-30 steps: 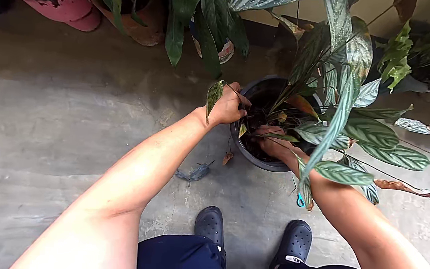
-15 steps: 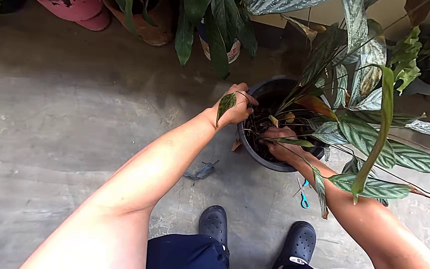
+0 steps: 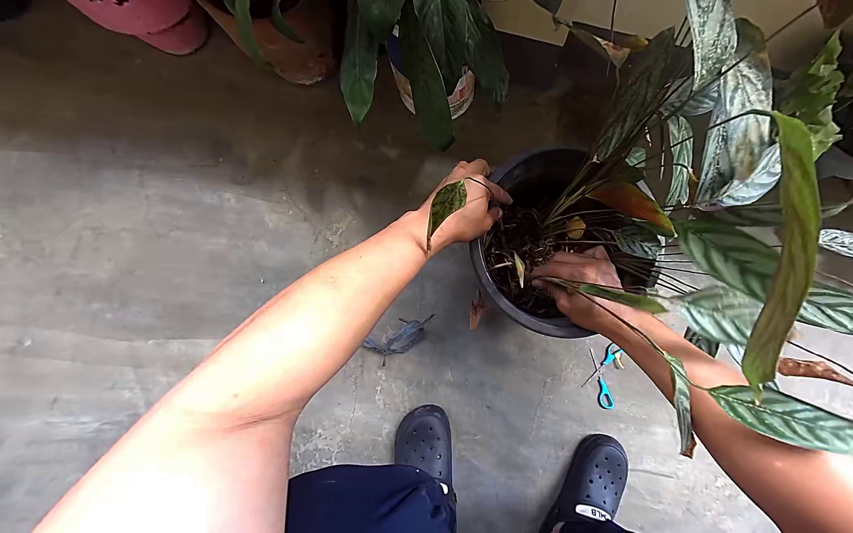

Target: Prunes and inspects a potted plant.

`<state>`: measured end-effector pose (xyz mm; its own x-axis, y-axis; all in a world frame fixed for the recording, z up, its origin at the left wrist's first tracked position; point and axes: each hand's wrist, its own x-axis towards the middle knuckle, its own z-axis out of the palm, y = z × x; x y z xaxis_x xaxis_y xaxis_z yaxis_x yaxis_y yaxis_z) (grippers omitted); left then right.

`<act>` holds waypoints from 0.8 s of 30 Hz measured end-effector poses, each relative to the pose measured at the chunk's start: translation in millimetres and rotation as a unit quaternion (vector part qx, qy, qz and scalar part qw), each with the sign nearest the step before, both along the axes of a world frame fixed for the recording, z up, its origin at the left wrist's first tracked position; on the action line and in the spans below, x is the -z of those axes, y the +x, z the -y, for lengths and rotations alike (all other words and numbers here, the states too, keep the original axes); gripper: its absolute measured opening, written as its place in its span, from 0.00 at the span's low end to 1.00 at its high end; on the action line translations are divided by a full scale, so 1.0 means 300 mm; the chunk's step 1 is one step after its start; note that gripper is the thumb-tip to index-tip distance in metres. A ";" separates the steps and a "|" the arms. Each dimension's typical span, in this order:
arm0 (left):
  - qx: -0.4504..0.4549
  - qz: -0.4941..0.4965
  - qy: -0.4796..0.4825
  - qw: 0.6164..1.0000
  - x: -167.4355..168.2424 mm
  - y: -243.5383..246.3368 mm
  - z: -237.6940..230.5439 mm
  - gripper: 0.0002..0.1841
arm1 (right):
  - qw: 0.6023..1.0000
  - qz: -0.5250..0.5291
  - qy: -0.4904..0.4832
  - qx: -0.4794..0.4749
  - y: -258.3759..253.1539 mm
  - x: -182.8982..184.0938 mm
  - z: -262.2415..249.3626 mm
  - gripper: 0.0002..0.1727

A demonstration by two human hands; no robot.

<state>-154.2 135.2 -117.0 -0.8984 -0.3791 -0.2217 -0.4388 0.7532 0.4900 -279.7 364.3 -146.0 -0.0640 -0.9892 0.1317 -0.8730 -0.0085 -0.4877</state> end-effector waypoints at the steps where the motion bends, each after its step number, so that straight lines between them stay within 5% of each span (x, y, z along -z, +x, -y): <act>1: 0.000 -0.003 -0.003 1.000 0.002 0.000 -0.001 0.14 | 1.000 -0.005 -0.005 0.003 -0.002 -0.002 -0.004 0.10; 11: 0.000 -0.016 0.001 1.000 0.007 0.005 0.000 0.14 | 0.999 -0.037 -0.024 -0.004 -0.036 -0.055 -0.091 0.11; 24: -0.002 -0.042 0.001 0.999 0.028 0.010 -0.004 0.15 | 0.989 0.072 -0.081 0.101 -0.061 -0.077 -0.081 0.10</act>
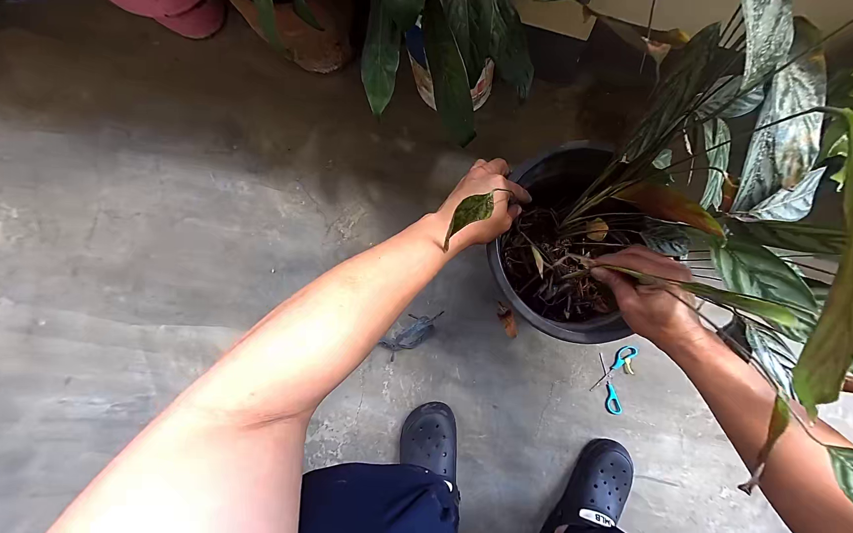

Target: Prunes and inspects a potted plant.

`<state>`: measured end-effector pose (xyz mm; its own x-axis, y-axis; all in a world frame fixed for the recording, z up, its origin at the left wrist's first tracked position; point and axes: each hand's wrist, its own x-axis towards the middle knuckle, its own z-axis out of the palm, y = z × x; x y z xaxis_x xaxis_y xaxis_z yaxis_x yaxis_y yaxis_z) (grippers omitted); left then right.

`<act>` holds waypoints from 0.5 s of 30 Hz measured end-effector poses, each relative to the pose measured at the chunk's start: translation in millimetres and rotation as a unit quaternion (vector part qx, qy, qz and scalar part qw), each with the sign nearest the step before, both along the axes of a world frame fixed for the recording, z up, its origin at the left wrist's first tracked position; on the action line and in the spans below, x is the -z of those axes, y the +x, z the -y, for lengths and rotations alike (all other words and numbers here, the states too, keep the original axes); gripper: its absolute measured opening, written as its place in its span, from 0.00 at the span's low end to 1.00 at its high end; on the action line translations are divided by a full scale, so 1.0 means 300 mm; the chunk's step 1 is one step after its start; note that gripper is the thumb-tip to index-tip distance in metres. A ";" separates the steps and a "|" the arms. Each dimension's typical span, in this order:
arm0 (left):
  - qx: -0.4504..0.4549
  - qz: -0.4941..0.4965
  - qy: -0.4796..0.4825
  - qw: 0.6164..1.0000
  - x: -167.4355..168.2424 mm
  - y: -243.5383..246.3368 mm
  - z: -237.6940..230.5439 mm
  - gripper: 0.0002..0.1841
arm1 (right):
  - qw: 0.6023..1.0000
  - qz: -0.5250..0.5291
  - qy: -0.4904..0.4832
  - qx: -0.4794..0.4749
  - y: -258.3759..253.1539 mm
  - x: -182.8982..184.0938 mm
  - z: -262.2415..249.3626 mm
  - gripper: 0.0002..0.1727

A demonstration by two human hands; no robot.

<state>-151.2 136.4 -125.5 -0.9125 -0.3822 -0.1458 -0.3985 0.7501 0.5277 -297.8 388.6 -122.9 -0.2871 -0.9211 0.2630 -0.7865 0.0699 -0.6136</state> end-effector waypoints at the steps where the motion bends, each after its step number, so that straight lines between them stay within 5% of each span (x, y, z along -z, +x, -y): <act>1: 0.003 -0.007 -0.002 1.000 0.006 -0.001 0.001 0.15 | 1.000 0.013 -0.005 0.024 -0.004 0.007 -0.007 0.10; 5: 0.007 -0.026 -0.004 1.000 0.024 -0.002 0.011 0.15 | 0.992 0.061 -0.008 0.108 0.007 0.004 0.005 0.10; 15: -0.006 -0.047 -0.004 0.999 0.042 0.005 0.002 0.13 | 0.995 0.074 -0.045 0.058 0.015 -0.099 0.063 0.09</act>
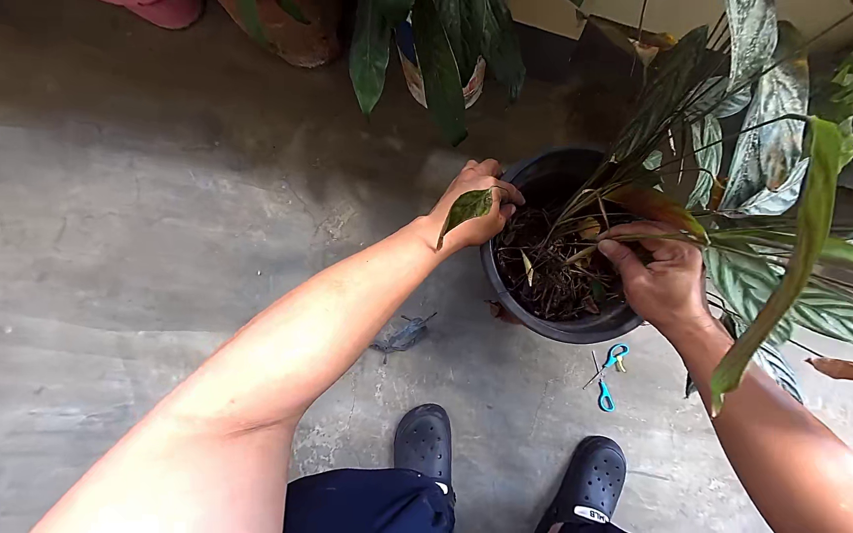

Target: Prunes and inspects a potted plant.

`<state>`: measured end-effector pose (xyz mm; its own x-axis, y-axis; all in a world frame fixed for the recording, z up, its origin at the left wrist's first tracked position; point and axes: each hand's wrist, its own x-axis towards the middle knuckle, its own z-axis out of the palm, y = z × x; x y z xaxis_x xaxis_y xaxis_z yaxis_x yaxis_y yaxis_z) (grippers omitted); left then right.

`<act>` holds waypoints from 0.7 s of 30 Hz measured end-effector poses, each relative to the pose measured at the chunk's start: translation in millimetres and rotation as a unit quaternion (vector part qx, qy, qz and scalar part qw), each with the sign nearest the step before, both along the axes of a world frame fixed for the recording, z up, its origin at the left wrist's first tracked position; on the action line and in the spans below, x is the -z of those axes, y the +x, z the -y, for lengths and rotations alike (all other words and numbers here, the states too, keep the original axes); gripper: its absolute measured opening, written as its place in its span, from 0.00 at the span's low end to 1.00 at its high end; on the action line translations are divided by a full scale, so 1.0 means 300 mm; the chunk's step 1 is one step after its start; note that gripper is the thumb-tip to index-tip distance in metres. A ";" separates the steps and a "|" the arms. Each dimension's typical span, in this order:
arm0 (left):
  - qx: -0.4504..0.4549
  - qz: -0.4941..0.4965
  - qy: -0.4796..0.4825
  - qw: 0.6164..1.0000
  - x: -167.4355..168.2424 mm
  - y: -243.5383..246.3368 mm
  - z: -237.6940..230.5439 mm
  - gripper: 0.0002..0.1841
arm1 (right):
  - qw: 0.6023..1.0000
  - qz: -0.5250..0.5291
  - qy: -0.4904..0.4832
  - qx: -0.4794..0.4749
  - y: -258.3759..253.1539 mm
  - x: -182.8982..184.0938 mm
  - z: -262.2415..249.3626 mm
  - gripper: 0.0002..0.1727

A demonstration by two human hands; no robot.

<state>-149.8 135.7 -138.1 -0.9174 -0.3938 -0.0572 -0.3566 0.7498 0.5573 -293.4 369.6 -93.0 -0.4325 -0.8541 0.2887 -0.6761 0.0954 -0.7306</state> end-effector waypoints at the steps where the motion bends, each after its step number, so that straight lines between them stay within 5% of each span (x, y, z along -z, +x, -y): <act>1: 0.006 0.002 -0.003 1.000 -0.002 -0.001 0.003 0.13 | 1.000 -0.006 -0.010 0.003 -0.012 -0.014 0.002 0.09; 5: 0.023 0.000 0.015 1.000 -0.002 0.005 0.014 0.14 | 0.999 -0.039 -0.018 0.015 -0.100 -0.184 0.021 0.11; 9: 0.035 0.040 0.083 0.995 -0.041 0.010 0.022 0.22 | 0.989 -0.086 0.119 0.011 -0.078 -0.277 0.031 0.11; 15: 0.026 0.039 0.093 0.995 -0.111 0.058 -0.028 0.28 | 0.963 -0.091 0.252 -0.022 -0.022 -0.242 0.071 0.10; 19: 0.011 0.031 0.094 0.995 -0.235 0.094 -0.097 0.26 | 0.975 -0.013 0.220 0.022 -0.001 -0.182 0.116 0.12; 21: 0.026 -0.027 0.038 0.999 -0.151 0.078 -0.067 0.25 | 0.979 0.017 0.200 0.035 -0.019 -0.127 0.142 0.16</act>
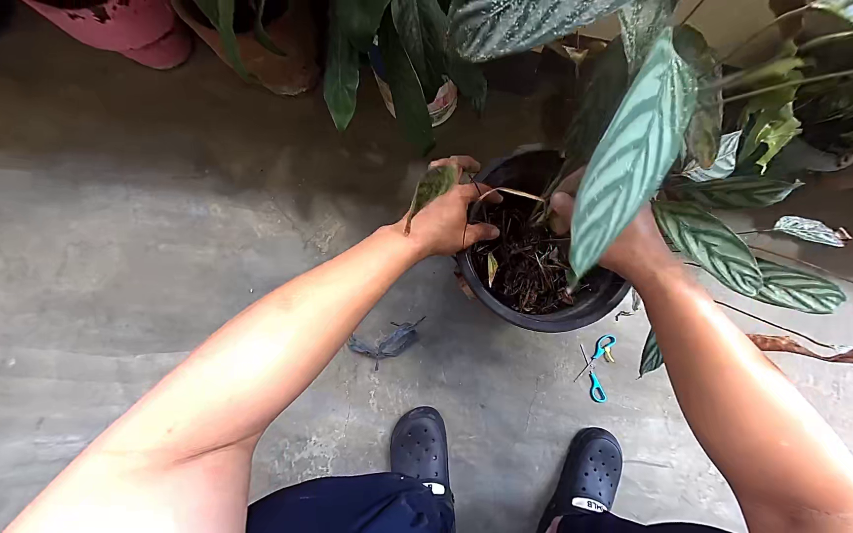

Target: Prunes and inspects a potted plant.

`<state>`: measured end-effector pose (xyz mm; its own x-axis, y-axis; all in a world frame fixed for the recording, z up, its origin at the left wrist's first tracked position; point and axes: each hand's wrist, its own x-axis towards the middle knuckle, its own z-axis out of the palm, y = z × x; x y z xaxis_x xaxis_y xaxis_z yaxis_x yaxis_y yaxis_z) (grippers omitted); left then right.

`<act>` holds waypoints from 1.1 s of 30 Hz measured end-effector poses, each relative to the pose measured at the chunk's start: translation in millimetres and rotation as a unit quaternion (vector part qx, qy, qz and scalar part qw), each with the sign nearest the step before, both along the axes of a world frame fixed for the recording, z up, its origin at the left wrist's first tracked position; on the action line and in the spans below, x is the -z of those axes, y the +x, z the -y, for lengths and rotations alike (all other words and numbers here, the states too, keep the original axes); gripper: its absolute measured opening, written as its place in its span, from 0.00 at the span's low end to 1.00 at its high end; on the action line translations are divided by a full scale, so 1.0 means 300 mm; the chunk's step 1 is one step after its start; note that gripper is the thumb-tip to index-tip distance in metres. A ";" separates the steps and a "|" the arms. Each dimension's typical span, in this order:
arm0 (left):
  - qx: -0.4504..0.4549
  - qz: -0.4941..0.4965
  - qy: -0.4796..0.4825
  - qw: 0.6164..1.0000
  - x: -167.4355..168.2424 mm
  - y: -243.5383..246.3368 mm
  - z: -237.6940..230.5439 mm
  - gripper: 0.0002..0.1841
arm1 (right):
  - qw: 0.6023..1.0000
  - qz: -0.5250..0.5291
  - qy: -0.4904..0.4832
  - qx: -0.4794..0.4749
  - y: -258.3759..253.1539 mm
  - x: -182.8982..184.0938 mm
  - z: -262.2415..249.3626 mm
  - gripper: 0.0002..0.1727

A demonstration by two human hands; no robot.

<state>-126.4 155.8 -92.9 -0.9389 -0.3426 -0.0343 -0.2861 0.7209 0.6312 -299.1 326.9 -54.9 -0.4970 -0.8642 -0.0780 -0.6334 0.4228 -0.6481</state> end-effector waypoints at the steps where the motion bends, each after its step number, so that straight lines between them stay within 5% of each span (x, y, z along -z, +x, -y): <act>1: 0.002 -0.027 -0.023 0.999 0.058 -0.015 0.022 0.25 | 1.000 0.009 -0.004 0.008 -0.004 0.018 0.010 0.17; 8: -0.006 0.004 -0.037 0.999 0.110 -0.043 0.058 0.20 | 0.998 0.027 0.045 0.026 0.005 -0.064 0.019 0.15; 15: -0.011 0.089 -0.042 0.995 0.073 -0.069 0.039 0.15 | 0.993 0.093 0.067 0.037 0.013 0.005 0.007 0.14; 25: 0.051 0.031 -0.256 0.965 0.031 -0.028 0.027 0.23 | 0.994 0.062 0.035 0.084 -0.033 0.087 0.013 0.12; 28: 0.074 0.074 -0.171 0.980 -0.011 -0.042 -0.018 0.29 | 0.985 0.143 -0.016 0.091 0.000 0.016 0.023 0.09; 33: 0.037 0.002 0.041 0.998 -0.028 -0.083 -0.076 0.14 | 0.955 0.262 -0.117 0.079 0.016 0.031 0.045 0.09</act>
<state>-151.2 178.6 -84.6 -0.9611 -0.2690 -0.0633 -0.2372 0.6855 0.6883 -294.3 313.5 -64.3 -0.5691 -0.8054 -0.1656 -0.1362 0.2909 -0.9470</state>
